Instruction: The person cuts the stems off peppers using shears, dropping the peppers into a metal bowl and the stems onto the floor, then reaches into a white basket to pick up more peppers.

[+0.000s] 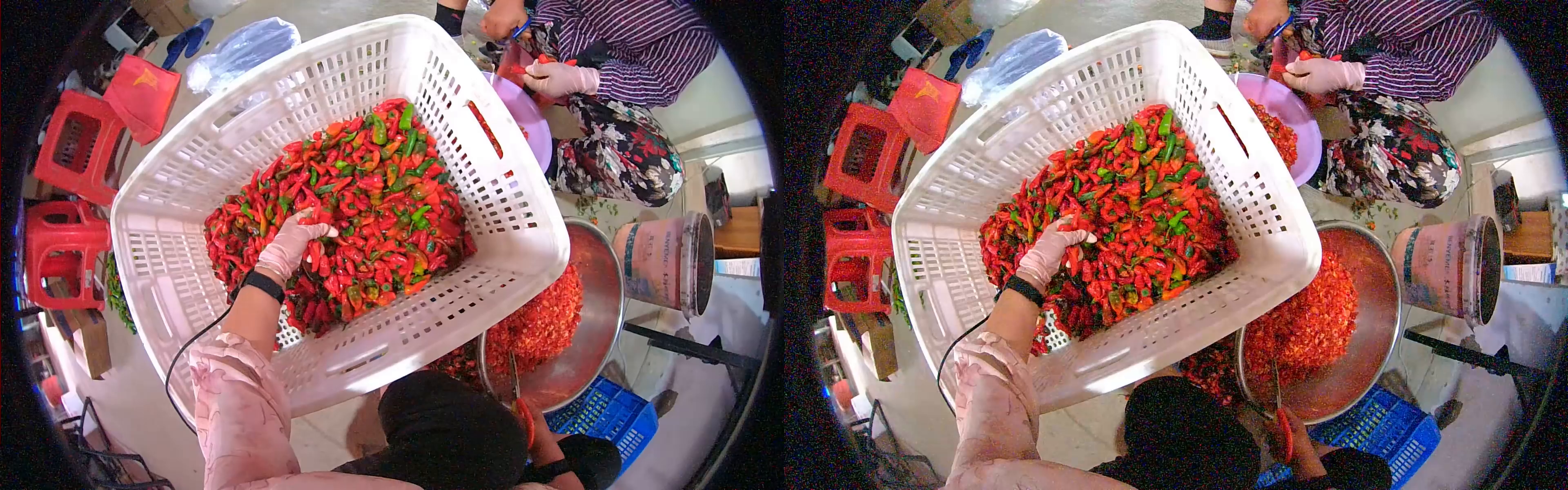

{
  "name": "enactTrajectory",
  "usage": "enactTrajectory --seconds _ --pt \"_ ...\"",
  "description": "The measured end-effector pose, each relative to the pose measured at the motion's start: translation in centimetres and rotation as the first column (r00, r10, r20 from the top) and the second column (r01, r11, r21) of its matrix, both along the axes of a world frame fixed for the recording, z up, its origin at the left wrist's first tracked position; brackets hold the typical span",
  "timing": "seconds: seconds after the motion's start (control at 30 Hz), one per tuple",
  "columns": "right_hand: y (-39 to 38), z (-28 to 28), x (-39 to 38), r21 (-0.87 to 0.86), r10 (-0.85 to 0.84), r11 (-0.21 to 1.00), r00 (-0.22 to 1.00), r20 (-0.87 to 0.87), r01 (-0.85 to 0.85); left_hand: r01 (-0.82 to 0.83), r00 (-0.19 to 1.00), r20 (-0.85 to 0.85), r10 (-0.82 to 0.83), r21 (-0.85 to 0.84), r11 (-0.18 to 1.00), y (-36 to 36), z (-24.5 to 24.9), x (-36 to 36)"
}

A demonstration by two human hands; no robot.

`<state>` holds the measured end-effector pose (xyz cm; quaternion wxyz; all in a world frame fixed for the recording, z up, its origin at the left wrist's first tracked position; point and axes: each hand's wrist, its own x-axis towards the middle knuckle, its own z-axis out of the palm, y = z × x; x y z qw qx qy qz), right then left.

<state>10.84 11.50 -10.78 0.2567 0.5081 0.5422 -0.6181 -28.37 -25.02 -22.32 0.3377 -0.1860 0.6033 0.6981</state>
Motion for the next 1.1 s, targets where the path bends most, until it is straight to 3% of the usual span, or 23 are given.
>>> enactTrajectory --seconds 0.1,0.13,0.2,0.27,0.33,0.43,0.5,0.53,0.6,0.63,0.67,0.73,0.77,0.83,0.87,0.93,0.97,1.0,1.03,1.07,1.1 --pt "0.1 0.0 -0.2 -0.035 -0.104 0.994 0.993 0.058 0.106 0.049 0.998 0.03 -0.053 0.109 0.993 0.1 0.2 0.6" --pt "0.0 0.1 -0.2 -0.035 -0.103 0.994 0.993 0.058 0.106 0.049 0.998 0.029 -0.053 0.109 0.993 0.4 0.0 0.7" --pt "-0.3 0.5 -0.5 -0.002 -0.054 0.999 0.998 0.03 0.054 0.084 0.996 0.018 -0.083 -0.066 0.994 1.0 -0.9 1.0" --pt "0.1 -0.6 0.2 0.01 -0.029 1.0 1.0 0.004 0.029 0.058 0.998 -0.03 -0.057 0.019 0.998 1.7 -1.1 1.4" --pt "0.5 -1.0 0.9 0.021 -0.004 1.0 1.0 -0.02 0.004 -0.074 0.997 -0.015 0.073 -0.126 0.989 2.1 -0.6 1.4" --pt "0.0 0.1 -0.2 -0.002 -0.083 0.997 0.995 0.055 0.083 -0.111 0.994 -0.027 0.108 -0.251 0.962 0.6 -1.2 0.6" --pt "0.2 -0.8 0.4 -0.037 -0.254 0.966 0.964 0.075 0.257 -0.145 0.989 -0.055 0.134 -0.339 0.93 0.3 -1.2 0.8" --pt "0.6 -1.4 1.0 -0.038 -0.252 0.966 0.965 0.075 0.255 0.017 0.98 -0.17 -0.1 -0.432 0.902 0.3 -1.3 1.4" --pt "0.9 -2.1 1.5 -0.076 -0.211 0.974 0.977 0.031 0.213 0.264 0.773 -0.302 -0.557 -0.646 0.716 0.7 -1.2 2.4" --pt "1.1 -2.3 1.8 -0.076 -0.211 0.974 0.977 0.032 0.213 0.423 0.736 -0.246 -0.631 -0.561 0.712 1.2 -1.3 2.6" --pt "1.0 -1.9 1.4 -0.077 -0.197 0.977 0.979 0.044 0.2 0.37 0.528 -0.426 -0.735 -0.664 0.65 1.3 -3.1 3.2" --pt "0.4 -0.8 0.4 -0.076 -0.183 0.979 0.981 0.057 0.187 0.443 0.376 -0.073 -0.924 -0.861 0.248 3.8 0.8 3.3" --pt "-0.1 -0.2 -0.3 -0.048 -0.166 0.984 0.985 0.052 0.169 0.444 0.377 -0.073 -0.923 -0.861 0.249 4.3 0.5 3.4" --pt "-0.4 0.4 -1.0 -0.022 -0.15 0.988 0.987 0.049 0.152 0.351 0.259 0.048 -0.965 -0.935 0.048 4.8 -0.5 3.4" --pt "-0.3 0.6 -1.3 -0.041 -0.181 0.982 0.979 0.094 0.186 0.352 0.259 0.047 -0.965 -0.935 0.049 4.7 -1.1 3.3" --pt "-0.5 1.1 -1.7 -0.058 -0.213 0.973 0.966 0.143 0.223 0.192 0.398 -0.158 -0.904 -0.949 0.25 4.2 -2.2 2.9" --pt "-0.8 1.6 -2.0 -0.006 -0.078 0.997 0.993 0.089 0.079 0.18 0.542 -0.265 -0.798 -0.89 0.418 4.0 -2.2 2.7" --pt "-0.9 1.8 -2.2 0.052 0.062 0.997 0.997 0.041 -0.065 0.18 0.541 -0.264 -0.798 -0.891 0.417 3.5 -2.4 2.1" --pt "-0.9 1.4 -1.9 0.051 0.063 0.997 0.997 0.04 -0.065 0.295 0.804 -0.267 -0.531 -0.595 0.747 2.9 -2.6 1.5" --pt "-0.8 0.7 -1.4 0.053 0.041 0.998 0.999 -0.013 -0.04 0.218 0.966 -0.095 -0.24 -0.196 0.956 2.6 -2.7 1.2" --pt "-0.8 0.4 -1.3 0.055 0.02 0.998 0.998 -0.067 -0.017 0.166 0.985 0.047 -0.164 -0.05 0.985 2.7 0.8 1.1"
